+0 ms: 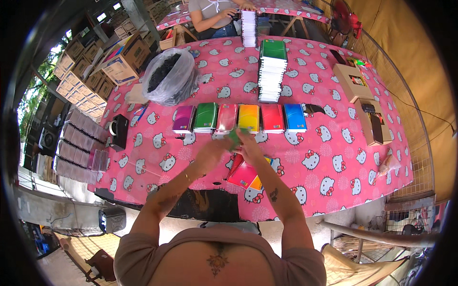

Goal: The person organizes colored notepads by color, stacks them, and then places an individual notepad into a clear plastic bag, sealing it with tape.

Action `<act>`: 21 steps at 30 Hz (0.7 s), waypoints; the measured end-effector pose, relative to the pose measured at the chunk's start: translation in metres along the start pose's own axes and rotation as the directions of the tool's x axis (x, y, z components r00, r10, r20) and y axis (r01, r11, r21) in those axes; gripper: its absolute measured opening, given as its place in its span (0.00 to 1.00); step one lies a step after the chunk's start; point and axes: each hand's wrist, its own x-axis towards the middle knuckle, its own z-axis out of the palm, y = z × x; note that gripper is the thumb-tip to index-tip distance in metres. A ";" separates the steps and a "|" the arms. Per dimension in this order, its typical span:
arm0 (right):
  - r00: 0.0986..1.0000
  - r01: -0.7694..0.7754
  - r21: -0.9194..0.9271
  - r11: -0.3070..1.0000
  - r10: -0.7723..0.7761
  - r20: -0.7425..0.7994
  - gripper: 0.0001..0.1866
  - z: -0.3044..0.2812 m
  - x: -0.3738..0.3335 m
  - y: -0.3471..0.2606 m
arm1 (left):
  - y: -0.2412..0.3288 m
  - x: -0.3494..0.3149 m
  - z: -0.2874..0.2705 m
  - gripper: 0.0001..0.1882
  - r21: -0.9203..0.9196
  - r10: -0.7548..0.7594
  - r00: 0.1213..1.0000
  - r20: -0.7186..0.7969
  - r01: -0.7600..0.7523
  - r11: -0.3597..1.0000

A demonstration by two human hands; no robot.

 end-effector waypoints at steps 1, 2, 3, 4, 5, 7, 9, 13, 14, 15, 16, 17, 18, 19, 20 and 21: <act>0.996 0.081 -0.051 0.995 -0.083 -0.031 0.31 -0.004 -0.001 0.000 | 0.009 0.005 -0.006 0.27 0.030 0.022 0.998 -0.060 -0.021 0.999; 0.984 0.160 -0.104 0.981 -0.167 -0.059 0.32 -0.009 -0.002 0.000 | 0.015 0.012 -0.012 0.27 0.060 0.048 0.992 -0.117 -0.041 0.997; 0.956 0.279 -0.107 0.954 -0.286 -0.062 0.34 -0.015 -0.008 -0.008 | 0.005 0.018 -0.018 0.28 0.165 0.024 0.980 -0.196 0.008 0.986; 0.938 0.323 -0.104 0.940 -0.333 -0.092 0.34 -0.022 -0.017 -0.013 | -0.003 0.023 -0.023 0.28 0.256 0.001 0.964 -0.267 0.070 0.964; 0.926 0.353 -0.103 0.930 -0.363 -0.101 0.34 -0.012 -0.039 -0.018 | -0.032 0.019 -0.033 0.29 0.403 -0.062 0.926 -0.373 0.222 0.888; 0.895 0.384 -0.316 0.868 -0.434 -0.104 0.34 -0.006 -0.069 -0.008 | -0.091 -0.004 -0.043 0.29 0.504 -0.074 0.971 -0.228 0.183 0.844; 0.859 0.310 -0.705 0.638 -0.506 -0.081 0.34 -0.024 -0.096 0.009 | -0.103 -0.003 -0.038 0.29 0.508 -0.054 0.975 -0.216 0.160 0.846; 0.689 -0.092 -0.995 -0.038 -0.724 -0.036 0.43 -0.073 -0.103 0.060 | -0.027 -0.009 -0.020 0.25 0.306 0.042 0.901 -0.431 0.102 0.947; 0.675 -0.093 -0.995 -0.026 -0.737 -0.044 0.41 -0.069 -0.101 0.054 | 0.000 -0.012 -0.019 0.24 0.248 0.058 0.870 -0.490 0.075 0.966; 0.666 -0.098 -0.995 -0.004 -0.743 -0.063 0.40 -0.061 -0.101 0.048 | 0.029 -0.014 -0.019 0.22 0.178 0.034 0.858 -0.512 0.067 0.982; 0.656 -0.102 -0.995 0.018 -0.751 -0.081 0.39 -0.056 -0.098 0.040 | 0.060 -0.011 -0.018 0.20 0.108 0.010 0.846 -0.533 0.057 0.993; 0.660 -0.071 -0.997 0.024 -0.748 -0.065 0.37 -0.059 -0.090 0.033 | 0.086 -0.009 -0.024 0.19 0.037 -0.016 0.833 -0.552 0.043 0.998; 0.667 -0.042 -0.999 0.021 -0.744 -0.044 0.36 -0.068 -0.078 0.021 | 0.104 -0.002 -0.037 0.17 -0.006 -0.047 0.812 -0.582 0.054 0.999; 0.679 -0.010 -1.000 0.017 -0.734 -0.020 0.35 -0.074 -0.069 0.012 | 0.118 0.008 -0.053 0.15 -0.050 -0.088 0.788 -0.609 0.072 0.996; 0.652 0.029 -0.999 -0.019 -0.758 0.034 0.34 -0.078 -0.061 0.000 | 0.129 0.018 -0.066 0.13 -0.095 -0.128 0.760 -0.637 0.087 0.992; 0.624 0.075 -0.996 -0.058 -0.776 0.092 0.33 -0.079 -0.052 -0.010 | 0.138 0.022 -0.075 0.12 -0.251 -0.227 0.722 -0.654 0.076 0.965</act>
